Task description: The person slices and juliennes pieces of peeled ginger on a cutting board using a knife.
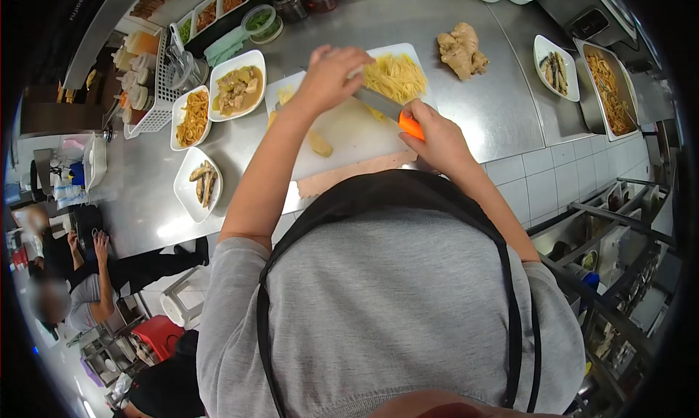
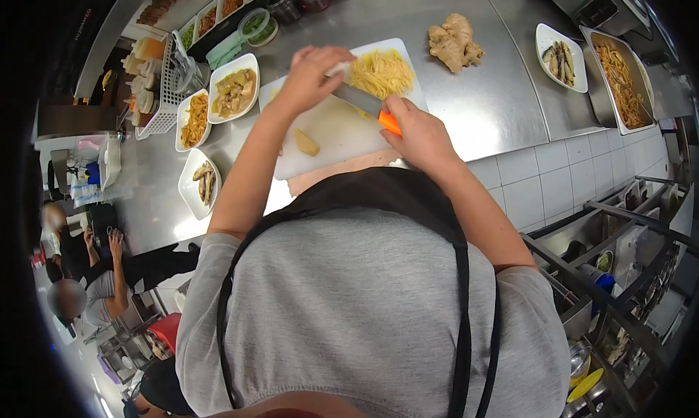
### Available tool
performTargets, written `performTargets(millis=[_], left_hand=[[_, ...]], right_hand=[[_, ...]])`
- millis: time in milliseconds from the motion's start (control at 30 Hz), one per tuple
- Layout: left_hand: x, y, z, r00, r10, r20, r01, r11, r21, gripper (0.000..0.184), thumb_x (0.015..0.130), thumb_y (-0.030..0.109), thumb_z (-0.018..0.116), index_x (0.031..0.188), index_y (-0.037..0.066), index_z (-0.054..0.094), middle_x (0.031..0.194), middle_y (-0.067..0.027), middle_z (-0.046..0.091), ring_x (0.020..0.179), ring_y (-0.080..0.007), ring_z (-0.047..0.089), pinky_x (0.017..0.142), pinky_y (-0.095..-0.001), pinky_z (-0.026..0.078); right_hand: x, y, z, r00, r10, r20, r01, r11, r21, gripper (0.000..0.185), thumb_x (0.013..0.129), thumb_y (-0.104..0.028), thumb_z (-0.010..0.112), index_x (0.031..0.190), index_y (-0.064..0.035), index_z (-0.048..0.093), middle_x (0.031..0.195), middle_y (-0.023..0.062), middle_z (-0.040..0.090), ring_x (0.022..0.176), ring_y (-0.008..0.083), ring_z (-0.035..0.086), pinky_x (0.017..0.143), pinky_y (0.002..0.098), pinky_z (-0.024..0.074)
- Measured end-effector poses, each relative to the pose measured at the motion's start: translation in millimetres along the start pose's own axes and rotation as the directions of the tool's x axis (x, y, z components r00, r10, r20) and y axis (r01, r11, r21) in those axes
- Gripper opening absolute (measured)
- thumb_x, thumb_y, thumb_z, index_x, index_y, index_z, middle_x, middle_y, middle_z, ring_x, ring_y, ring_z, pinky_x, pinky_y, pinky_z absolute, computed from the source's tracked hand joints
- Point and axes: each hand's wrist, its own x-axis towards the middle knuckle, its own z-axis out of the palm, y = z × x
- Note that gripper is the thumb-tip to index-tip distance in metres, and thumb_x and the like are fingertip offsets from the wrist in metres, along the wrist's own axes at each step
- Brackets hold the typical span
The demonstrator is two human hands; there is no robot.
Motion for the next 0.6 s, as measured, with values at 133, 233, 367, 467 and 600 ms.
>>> performTargets(millis=[133,233,367,467,600], left_hand=[[-22,17,-19,0.956,0.000,-0.292,-0.002,1.000,-0.006,0.021,0.078,0.017,0.065,0.099,0.013,0.063,0.103,-0.0052,0.060,0.102,-0.0255,0.054,0.098,-0.0433,0.031],[-44,42,-6,0.962,0.017,-0.272,-0.029,0.999,-0.041,0.014,0.078,0.015,0.066,0.092,0.014,0.064,0.094,-0.0019,0.058,0.094,-0.0232,0.053,0.094,-0.0419,0.032],[-48,65,34,0.990,0.120,-0.071,-0.123,0.992,-0.037,0.012,0.077,0.016,0.066,0.089,0.015,0.064,0.093,0.0001,0.056,0.098,-0.0197,0.052,0.098,-0.0435,0.030],[-40,71,51,0.989,0.143,-0.042,-0.142,0.990,0.014,0.010,0.076,0.018,0.067,0.086,0.016,0.065,0.095,0.0015,0.055,0.100,-0.0172,0.051,0.102,-0.0462,0.029],[-31,76,54,0.987,0.123,0.102,-0.137,0.980,0.144,0.013,0.078,0.019,0.066,0.090,0.016,0.065,0.098,0.0022,0.055,0.104,-0.0154,0.050,0.103,-0.0490,0.028]], right_hand=[[-16,13,-13,1.000,-0.003,-0.002,0.004,0.936,0.352,0.033,0.081,-0.018,0.068,0.106,-0.0081,0.049,0.083,0.0119,0.062,0.076,0.0232,0.064,0.069,0.0356,0.0492],[-23,34,-21,0.996,0.079,-0.036,-0.052,0.874,0.482,0.030,0.082,-0.015,0.067,0.105,-0.0076,0.049,0.078,0.0089,0.059,0.068,0.0185,0.060,0.063,0.0307,0.0475],[-21,40,-30,0.973,0.188,-0.137,-0.079,0.821,0.566,0.027,0.085,-0.015,0.066,0.104,-0.0073,0.049,0.076,0.0041,0.056,0.065,0.0113,0.056,0.059,0.0251,0.0453],[-24,37,-33,0.970,0.200,-0.138,-0.086,0.814,0.574,0.027,0.086,-0.015,0.065,0.105,-0.0070,0.049,0.075,0.0025,0.055,0.065,0.0095,0.053,0.059,0.0240,0.0445],[-30,41,-28,0.979,0.179,-0.101,-0.093,0.825,0.558,0.028,0.085,-0.016,0.066,0.106,-0.0067,0.049,0.077,0.0026,0.054,0.065,0.0094,0.053,0.058,0.0237,0.0445]])
